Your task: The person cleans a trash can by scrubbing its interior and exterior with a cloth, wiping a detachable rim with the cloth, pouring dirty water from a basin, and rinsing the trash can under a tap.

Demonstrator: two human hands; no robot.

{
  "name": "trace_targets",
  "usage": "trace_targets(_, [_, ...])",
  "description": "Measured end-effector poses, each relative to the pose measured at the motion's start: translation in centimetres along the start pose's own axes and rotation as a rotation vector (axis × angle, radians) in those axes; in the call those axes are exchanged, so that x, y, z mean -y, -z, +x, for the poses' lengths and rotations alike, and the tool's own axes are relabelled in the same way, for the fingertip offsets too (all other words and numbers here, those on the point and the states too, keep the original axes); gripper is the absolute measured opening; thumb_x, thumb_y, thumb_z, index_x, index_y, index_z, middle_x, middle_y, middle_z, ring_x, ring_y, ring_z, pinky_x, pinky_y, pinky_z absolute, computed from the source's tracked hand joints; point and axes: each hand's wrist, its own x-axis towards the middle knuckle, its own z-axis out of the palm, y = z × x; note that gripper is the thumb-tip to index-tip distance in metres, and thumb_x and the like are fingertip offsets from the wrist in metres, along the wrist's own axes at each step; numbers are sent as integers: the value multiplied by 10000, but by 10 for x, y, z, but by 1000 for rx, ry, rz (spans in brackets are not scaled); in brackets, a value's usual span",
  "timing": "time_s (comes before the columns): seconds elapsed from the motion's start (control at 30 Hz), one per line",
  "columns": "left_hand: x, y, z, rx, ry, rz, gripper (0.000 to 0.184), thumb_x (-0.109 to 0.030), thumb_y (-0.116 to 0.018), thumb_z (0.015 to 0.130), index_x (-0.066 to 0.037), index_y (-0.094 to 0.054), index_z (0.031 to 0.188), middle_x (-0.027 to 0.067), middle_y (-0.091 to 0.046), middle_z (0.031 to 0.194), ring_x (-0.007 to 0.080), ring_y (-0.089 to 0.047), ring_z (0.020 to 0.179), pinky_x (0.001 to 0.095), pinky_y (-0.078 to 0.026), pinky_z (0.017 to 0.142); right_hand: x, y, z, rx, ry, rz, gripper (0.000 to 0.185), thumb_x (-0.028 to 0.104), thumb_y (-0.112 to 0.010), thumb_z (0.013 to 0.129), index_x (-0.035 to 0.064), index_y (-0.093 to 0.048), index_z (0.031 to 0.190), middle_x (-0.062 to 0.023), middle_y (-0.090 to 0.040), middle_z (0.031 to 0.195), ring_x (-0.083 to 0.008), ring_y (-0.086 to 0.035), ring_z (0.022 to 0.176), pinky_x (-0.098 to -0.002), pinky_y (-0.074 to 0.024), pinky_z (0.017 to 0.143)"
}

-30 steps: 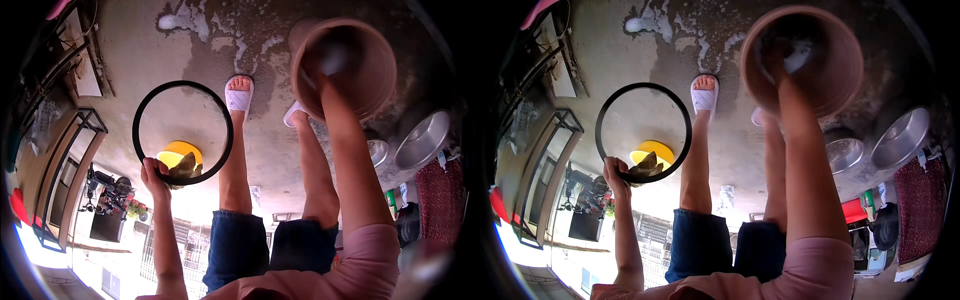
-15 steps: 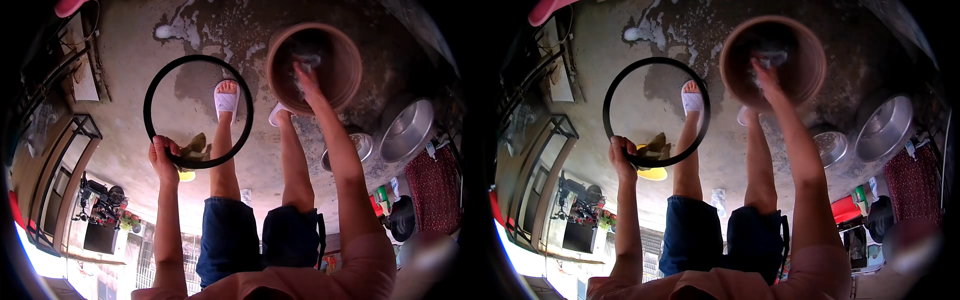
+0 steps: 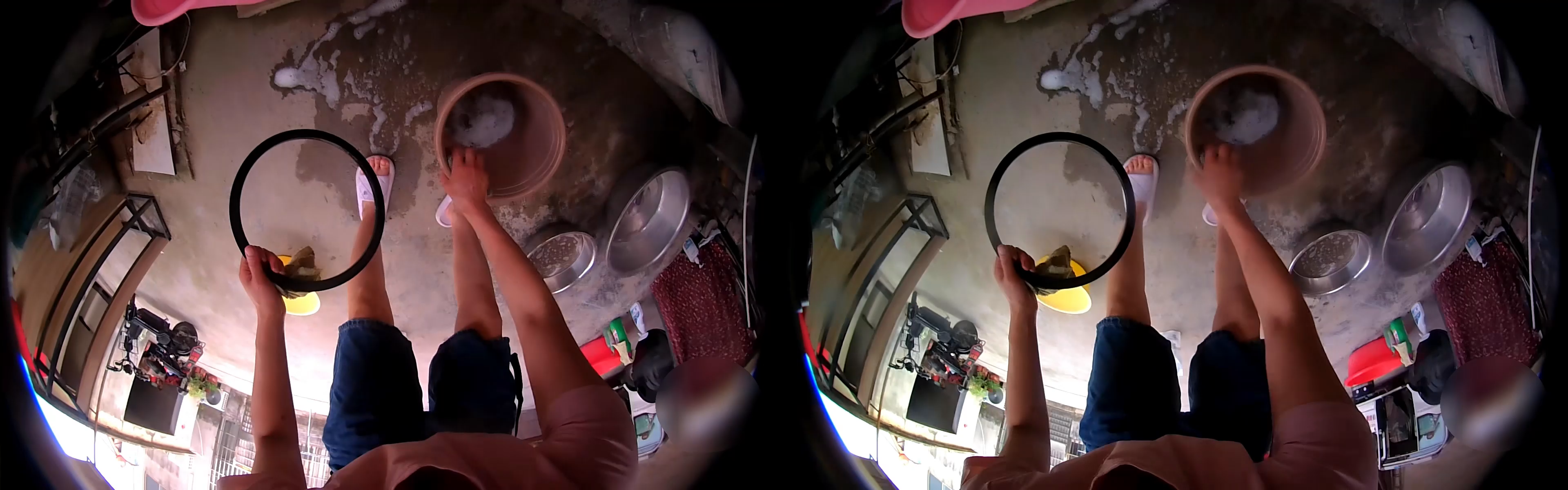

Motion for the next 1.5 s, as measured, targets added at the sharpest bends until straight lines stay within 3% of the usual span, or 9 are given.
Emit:
trace_targets(0.2, [-10, 3, -6, 24, -23, 22, 350, -351, -414, 929, -81, -395, 707, 22, -407, 555, 103, -392, 497, 228, -334, 473, 2, 69, 21, -138, 111, 171, 368, 154, -672, 632, 73, -540, 967, -123, -577, 903, -310, -587, 809, -394, -487, 705])
trace_targets(0.3, [-19, -11, -10, 35, -15, 37, 345, -351, -418, 928, -86, -388, 709, 21, -400, 551, 103, -387, 500, 226, -329, 471, -50, 121, 47, -4, 275, 274, 392, 176, -664, 657, 89, -539, 1019, -135, -596, 926, -321, -583, 834, -415, -478, 703])
trace_targets(0.33, [-22, -17, -12, 27, -32, 60, 343, -354, -420, 926, -88, -388, 712, 21, -401, 551, 105, -387, 498, 227, -330, 472, -65, 142, 57, 109, 185, 250, 450, 216, -673, 674, 123, -532, 1091, -123, -611, 965, -311, -589, 862, -406, -479, 722])
trace_targets(0.53, [-25, -54, -12, 52, -44, 72, 345, -357, -421, 925, -84, -402, 714, 20, -408, 548, 101, -392, 485, 227, -332, 467, -152, 132, 142, -15, -54, 485, 470, 302, -674, 717, 111, -522, 1118, -139, -607, 969, -301, -585, 897, -369, -461, 771])
trace_targets(0.67, [-17, -66, -11, 0, -23, 134, 338, -350, -420, 927, -91, -405, 711, 19, -410, 548, 100, -397, 492, 228, -332, 466, -175, 104, 170, -393, 101, 277, 392, 330, -617, 770, 171, -534, 1118, -100, -576, 1002, -299, -573, 886, -394, -476, 722])
trace_targets(0.87, [-23, -91, -12, 17, -32, 161, 340, -345, -420, 928, -99, -389, 695, 16, -396, 539, 101, -388, 485, 231, -326, 456, -168, 101, 169, -635, 40, 103, 341, 362, -572, 801, 215, -548, 1107, -73, -565, 937, -277, -581, 857, -410, -488, 683])
trace_targets(1.13, [-22, -102, -9, 1, -10, 241, 345, -355, -417, 927, -110, -379, 688, 7, -387, 532, 94, -380, 476, 228, -314, 444, -324, 135, 174, -530, -145, -98, 351, 434, -478, 848, 256, -533, 1144, -77, -551, 1034, -284, -562, 920, -400, -482, 725])
trace_targets(1.27, [-6, -117, -9, 78, -7, 237, 343, -354, -416, 928, -106, -382, 694, 10, -383, 534, 95, -378, 474, 230, -318, 442, -388, 99, 194, -495, -179, 0, 384, 490, -390, 871, 283, -503, 1175, -130, -531, 1085, -347, -528, 980, -446, -462, 767])
trace_targets(1.5, [-12, -136, -13, 106, -2, 253, 347, -348, -425, 926, -112, -367, 678, 7, -359, 540, 98, -356, 481, 232, -306, 450, -387, 91, 192, -560, -222, 39, 408, 504, -390, 865, 271, -492, 1183, -158, -576, 987, -380, -552, 914, -449, -454, 766])
